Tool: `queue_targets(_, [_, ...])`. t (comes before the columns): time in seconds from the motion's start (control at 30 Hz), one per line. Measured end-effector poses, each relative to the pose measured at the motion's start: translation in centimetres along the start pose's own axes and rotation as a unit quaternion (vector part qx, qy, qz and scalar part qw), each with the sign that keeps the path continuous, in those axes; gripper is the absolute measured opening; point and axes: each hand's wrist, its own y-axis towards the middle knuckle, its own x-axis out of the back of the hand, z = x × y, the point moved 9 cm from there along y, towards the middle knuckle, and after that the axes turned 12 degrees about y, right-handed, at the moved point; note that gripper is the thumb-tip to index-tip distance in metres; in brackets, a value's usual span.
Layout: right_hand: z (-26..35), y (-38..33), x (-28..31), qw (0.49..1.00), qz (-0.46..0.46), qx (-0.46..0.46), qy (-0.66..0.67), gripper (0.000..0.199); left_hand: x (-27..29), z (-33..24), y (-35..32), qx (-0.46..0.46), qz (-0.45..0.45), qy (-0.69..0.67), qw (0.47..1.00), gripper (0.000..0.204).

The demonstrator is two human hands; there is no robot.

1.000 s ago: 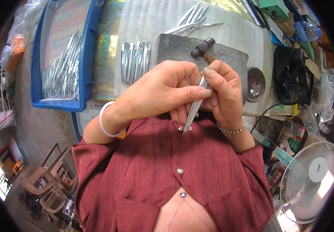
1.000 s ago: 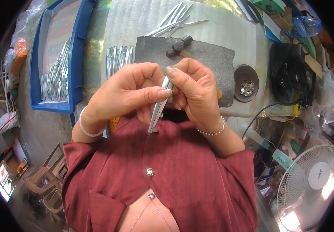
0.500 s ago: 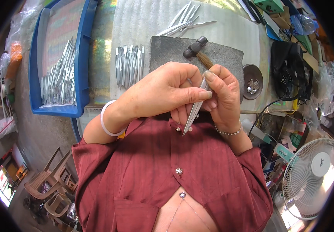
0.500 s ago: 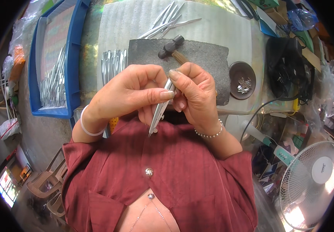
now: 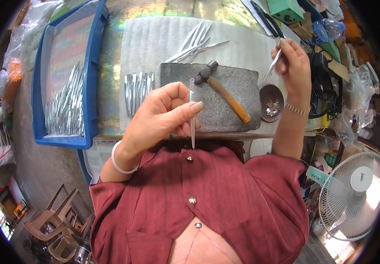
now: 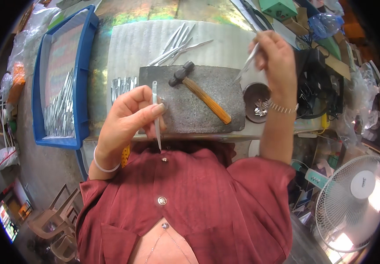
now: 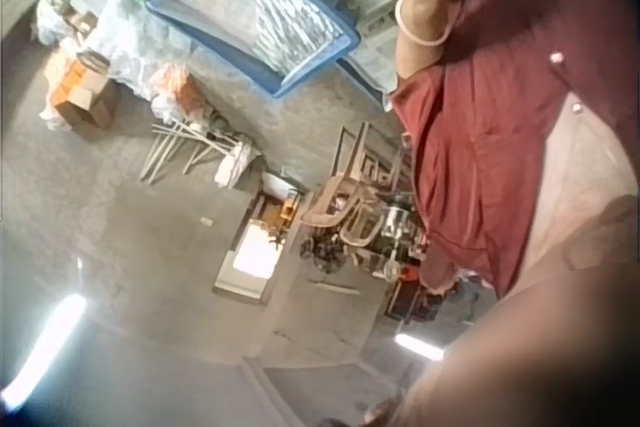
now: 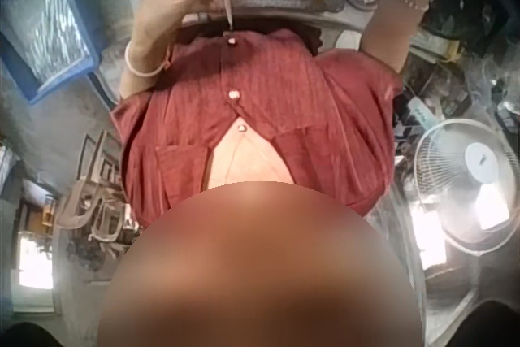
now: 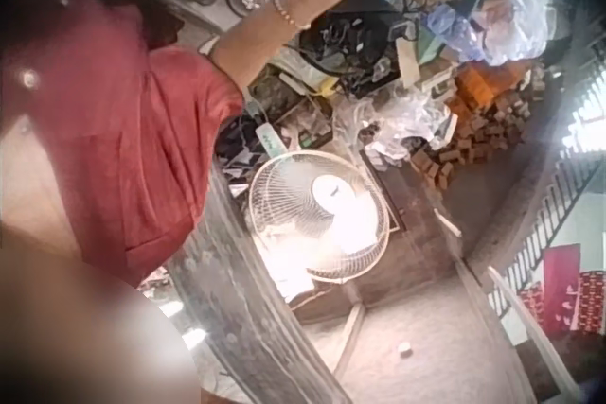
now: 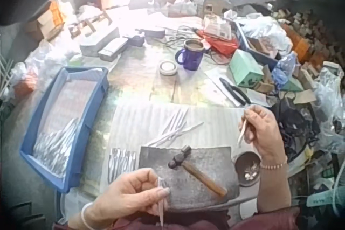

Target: Marking and shaping small metal parts using a hammer and punch on a workshop bench.

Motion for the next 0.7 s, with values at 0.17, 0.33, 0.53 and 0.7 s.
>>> queue_targets(0.17, [-3.0,7.9,8.3,0.929,-0.022,-0.006,-0.37,0.021,-0.3,-0.4,-0.2,-0.026,-0.005,-0.109,0.994,0.017])
queue_targets(0.33, [-2.1,5.1,2.0,0.784,0.038,0.251,-0.567,0.024,1.3,0.7,-0.9,-0.089,-0.071,-0.217,0.969,0.014])
queue_targets(0.53, [-2.5,-9.2,-14.0,0.961,0.258,-0.012,-0.104,0.043,2.1,4.0,-0.7,-0.088,-0.074,-0.419,0.901,0.009])
queue_targets(0.7, [-5.4,-11.4,-15.6,0.967,0.253,0.008,0.021,0.027,0.4,5.3,-1.0,-0.05,-0.039,-0.453,0.889,0.009])
